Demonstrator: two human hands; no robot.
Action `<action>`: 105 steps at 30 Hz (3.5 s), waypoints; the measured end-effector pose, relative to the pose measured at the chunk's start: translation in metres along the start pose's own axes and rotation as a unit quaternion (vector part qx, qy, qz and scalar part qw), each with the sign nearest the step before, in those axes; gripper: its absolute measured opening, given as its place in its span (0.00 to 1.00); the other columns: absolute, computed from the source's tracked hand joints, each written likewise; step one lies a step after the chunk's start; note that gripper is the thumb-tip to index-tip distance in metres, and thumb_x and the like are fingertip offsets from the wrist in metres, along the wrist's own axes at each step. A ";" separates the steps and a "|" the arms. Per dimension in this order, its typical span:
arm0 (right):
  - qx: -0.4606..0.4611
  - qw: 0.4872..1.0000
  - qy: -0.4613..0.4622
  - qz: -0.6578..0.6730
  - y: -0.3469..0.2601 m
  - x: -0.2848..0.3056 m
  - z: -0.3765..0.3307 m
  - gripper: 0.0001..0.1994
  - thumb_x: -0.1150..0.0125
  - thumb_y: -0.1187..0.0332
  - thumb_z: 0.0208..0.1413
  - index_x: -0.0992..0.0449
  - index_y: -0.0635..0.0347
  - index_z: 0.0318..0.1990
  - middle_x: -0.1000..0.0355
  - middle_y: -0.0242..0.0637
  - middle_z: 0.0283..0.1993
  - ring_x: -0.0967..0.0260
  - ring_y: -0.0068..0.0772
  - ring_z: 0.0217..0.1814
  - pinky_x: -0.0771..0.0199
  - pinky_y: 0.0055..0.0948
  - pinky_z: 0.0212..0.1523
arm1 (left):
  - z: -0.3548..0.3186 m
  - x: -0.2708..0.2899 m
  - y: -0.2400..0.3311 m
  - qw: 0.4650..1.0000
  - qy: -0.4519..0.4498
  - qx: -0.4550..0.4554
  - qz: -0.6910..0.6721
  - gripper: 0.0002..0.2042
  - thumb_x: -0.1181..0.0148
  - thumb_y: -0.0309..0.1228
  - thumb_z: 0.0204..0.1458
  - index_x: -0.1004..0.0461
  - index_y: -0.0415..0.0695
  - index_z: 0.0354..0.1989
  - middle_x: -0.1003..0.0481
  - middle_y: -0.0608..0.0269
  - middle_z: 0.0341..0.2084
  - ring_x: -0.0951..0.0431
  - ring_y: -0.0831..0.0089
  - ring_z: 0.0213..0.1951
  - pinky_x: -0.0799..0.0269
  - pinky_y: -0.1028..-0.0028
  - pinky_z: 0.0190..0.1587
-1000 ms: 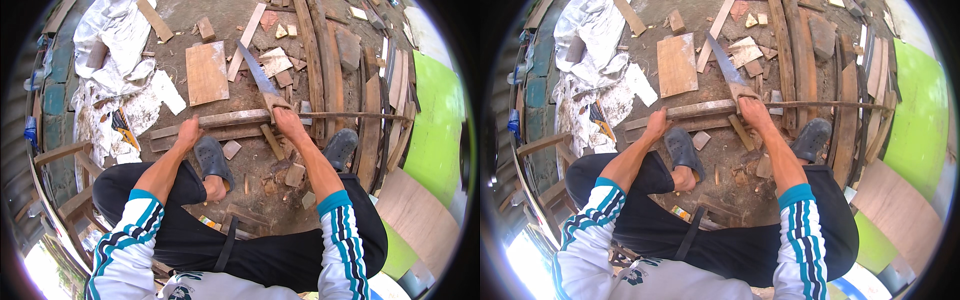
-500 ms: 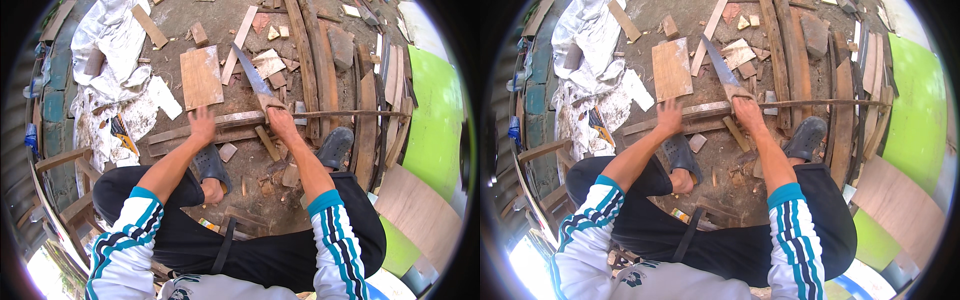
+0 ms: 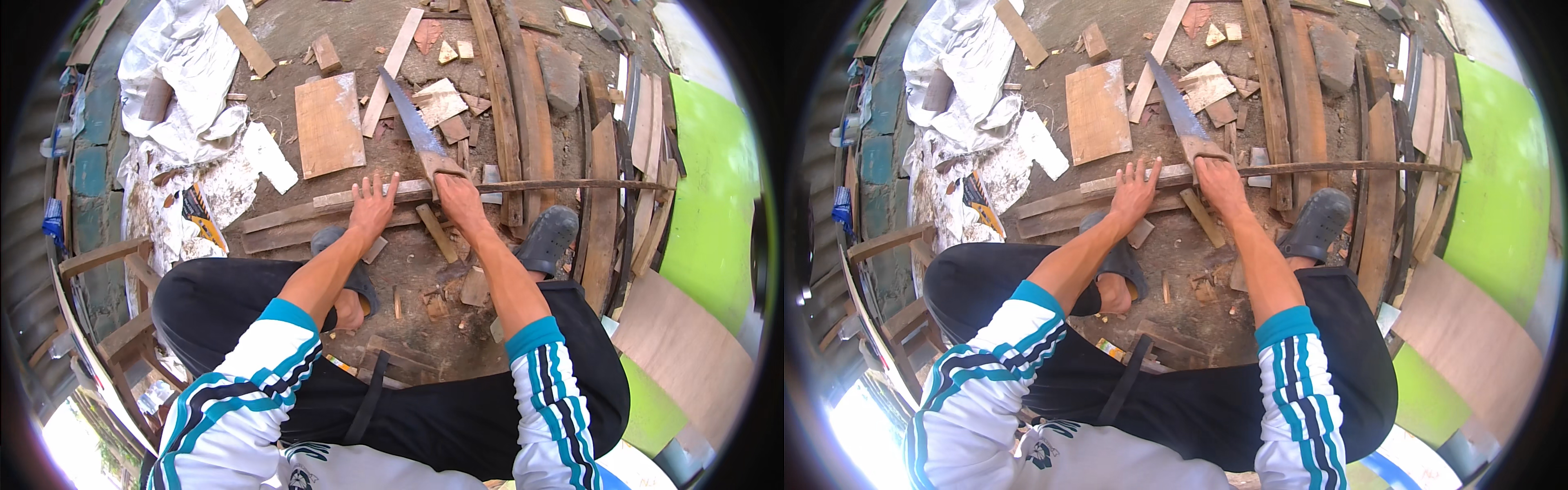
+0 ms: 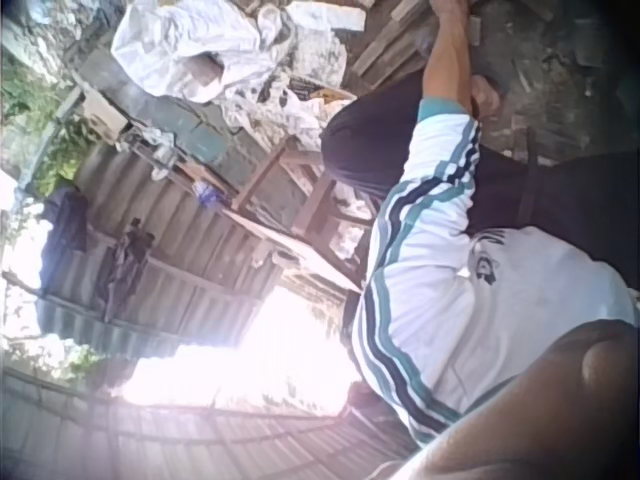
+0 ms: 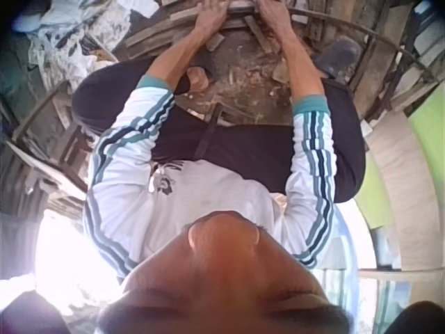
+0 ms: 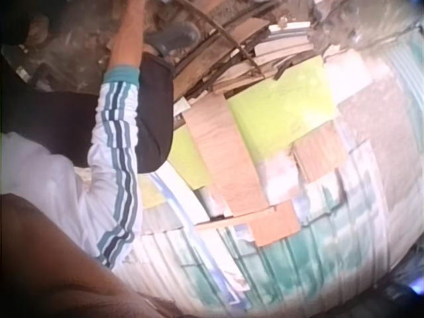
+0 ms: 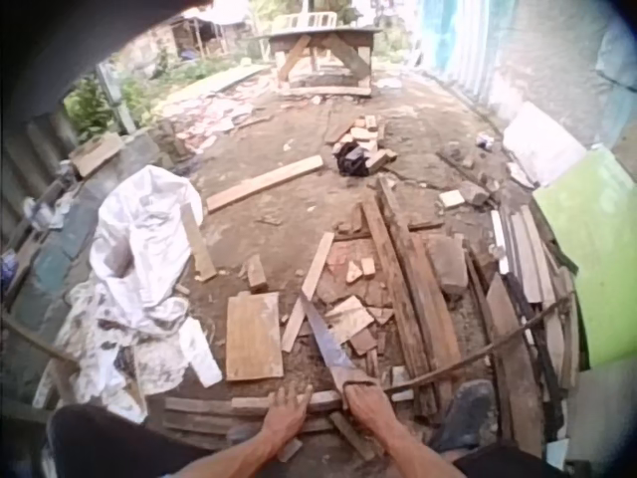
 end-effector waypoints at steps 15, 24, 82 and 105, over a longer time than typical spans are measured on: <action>-0.472 0.837 0.152 0.233 -0.024 0.127 -0.104 0.23 0.39 0.46 0.58 0.27 0.62 0.33 0.27 0.49 0.23 0.27 0.56 0.28 0.31 0.46 0.32 | 0.025 -0.001 -0.002 0.978 -0.203 0.016 -0.049 0.19 0.54 0.29 0.62 0.39 0.45 0.62 0.23 0.42 0.47 0.24 0.45 0.53 0.26 0.53 0.50; -0.551 0.729 0.171 0.369 -0.097 0.166 -0.144 0.19 0.40 0.53 0.60 0.23 0.64 0.34 0.26 0.42 0.23 0.28 0.40 0.25 0.32 0.40 0.30 | 0.049 -0.007 0.014 0.961 -0.241 -0.020 0.137 0.17 0.56 0.33 0.63 0.35 0.42 0.59 0.23 0.47 0.51 0.24 0.53 0.55 0.29 0.53 0.54; -0.576 0.711 0.112 0.388 -0.128 0.072 -0.210 0.21 0.41 0.58 0.64 0.24 0.59 0.59 0.23 0.52 0.53 0.25 0.36 0.56 0.29 0.29 0.55 | 0.056 -0.017 0.065 0.936 -0.172 0.207 -0.227 0.31 0.56 0.55 0.61 0.43 0.39 0.61 0.48 0.40 0.65 0.61 0.43 0.71 0.77 0.30 0.65; -0.578 0.687 0.089 0.431 -0.122 0.041 -0.217 0.21 0.42 0.59 0.64 0.26 0.57 0.61 0.24 0.51 0.55 0.27 0.36 0.59 0.31 0.29 0.57 | 0.056 -0.022 0.064 0.941 -0.155 0.210 -0.215 0.32 0.52 0.56 0.59 0.41 0.38 0.58 0.46 0.39 0.63 0.58 0.42 0.70 0.75 0.29 0.64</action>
Point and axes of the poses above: each hand's wrist, its own z-axis towards the middle knuckle, its own x-axis out of the back of the hand, y = z × x, the point moved 4 cm from there along z, towards the middle knuckle
